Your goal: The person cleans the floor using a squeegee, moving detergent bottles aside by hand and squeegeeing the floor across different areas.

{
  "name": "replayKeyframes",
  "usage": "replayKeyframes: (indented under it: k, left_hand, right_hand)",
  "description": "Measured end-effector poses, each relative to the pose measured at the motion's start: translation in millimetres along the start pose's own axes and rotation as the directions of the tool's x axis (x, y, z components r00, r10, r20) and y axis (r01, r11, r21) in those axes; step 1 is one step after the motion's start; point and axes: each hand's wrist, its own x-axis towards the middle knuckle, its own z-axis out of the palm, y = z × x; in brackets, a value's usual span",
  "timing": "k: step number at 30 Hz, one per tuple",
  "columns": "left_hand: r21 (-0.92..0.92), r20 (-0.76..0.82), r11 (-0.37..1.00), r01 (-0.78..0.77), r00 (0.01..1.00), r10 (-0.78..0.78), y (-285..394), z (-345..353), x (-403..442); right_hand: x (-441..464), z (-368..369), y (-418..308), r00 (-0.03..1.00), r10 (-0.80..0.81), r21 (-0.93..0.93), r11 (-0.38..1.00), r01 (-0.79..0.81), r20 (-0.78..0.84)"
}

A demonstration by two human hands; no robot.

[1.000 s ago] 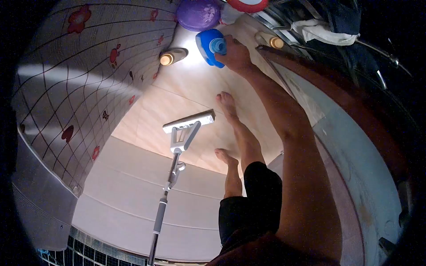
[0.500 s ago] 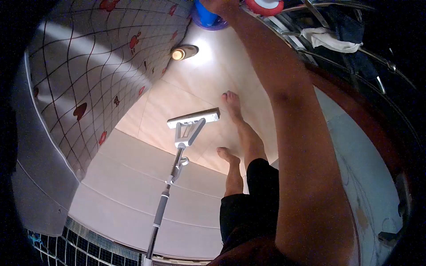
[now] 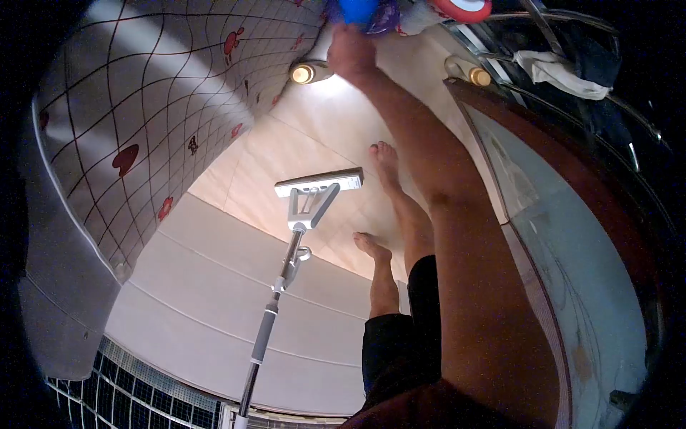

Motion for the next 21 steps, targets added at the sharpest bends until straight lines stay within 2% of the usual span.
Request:
replayKeyframes:
  k: [1,2,4,8,9,10,11,12,14,15,16,18,21]
  left_hand:
    - [-0.006,-0.003,1.000,0.001,1.000,-0.001,-2.8,-0.5,3.4]
    - [-0.015,-0.007,1.000,-0.003,1.000,0.003,-7.0,0.2,7.4]
    - [-0.017,-0.014,1.000,-0.004,1.000,0.003,-12.9,0.3,15.2]
    - [-0.009,-0.017,1.000,-0.003,1.000,0.003,-18.0,-6.7,25.0]
    - [-0.010,-0.016,1.000,-0.003,1.000,0.003,-20.9,-8.6,28.5]
    - [-0.014,-0.013,1.000,-0.001,1.000,0.001,-21.5,-9.6,32.8]
    - [-0.013,-0.015,1.000,0.001,1.000,-0.001,-25.0,-11.9,35.2]
    - [-0.011,-0.008,1.000,0.002,1.000,-0.002,-24.4,-11.2,35.5]
    - [-0.002,-0.004,1.000,0.010,1.000,-0.010,-21.8,-10.5,34.8]
    - [0.003,-0.002,1.000,0.010,1.000,-0.010,-18.4,-8.1,35.2]
    - [0.009,0.007,1.000,0.013,1.000,-0.013,-14.4,-6.3,34.4]
    - [0.017,0.019,1.000,0.014,1.000,-0.015,1.1,-0.7,30.8]
    - [0.052,0.043,0.999,0.012,0.999,-0.015,20.5,5.5,26.3]
  right_hand:
    - [-8.0,26.0,-3.1,0.996,-0.041,-0.008,0.999,0.041,0.081]
    - [-12.6,49.5,-6.4,0.967,-0.054,-0.024,0.998,0.062,0.248]
    - [-26.1,78.4,-20.0,0.907,-0.046,0.001,0.999,0.051,0.418]
    - [-30.1,129.5,-38.9,0.900,-0.075,0.032,0.997,0.068,0.430]
    - [-28.7,137.3,-44.1,0.905,-0.083,-0.039,0.993,0.109,0.418]
    - [-25.6,142.8,-47.2,0.910,-0.091,-0.114,0.982,0.149,0.404]
    - [-21.2,151.7,-45.0,0.945,-0.101,-0.077,0.988,0.131,0.312]
    - [-16.0,160.3,-42.2,0.944,-0.098,-0.078,0.989,0.129,0.316]
    - [-14.8,164.8,-41.7,0.867,-0.318,-0.217,0.881,0.420,0.384]
    - [-22.7,161.3,-44.5,0.822,-0.369,-0.257,0.824,0.505,0.434]
    - [-33.0,157.4,-48.3,0.821,-0.368,-0.262,0.821,0.507,0.436]
    - [-54.3,158.6,-59.4,0.778,-0.405,-0.154,0.834,0.529,0.480]
    - [-82.9,177.2,-78.6,0.756,-0.434,-0.131,0.821,0.556,0.490]
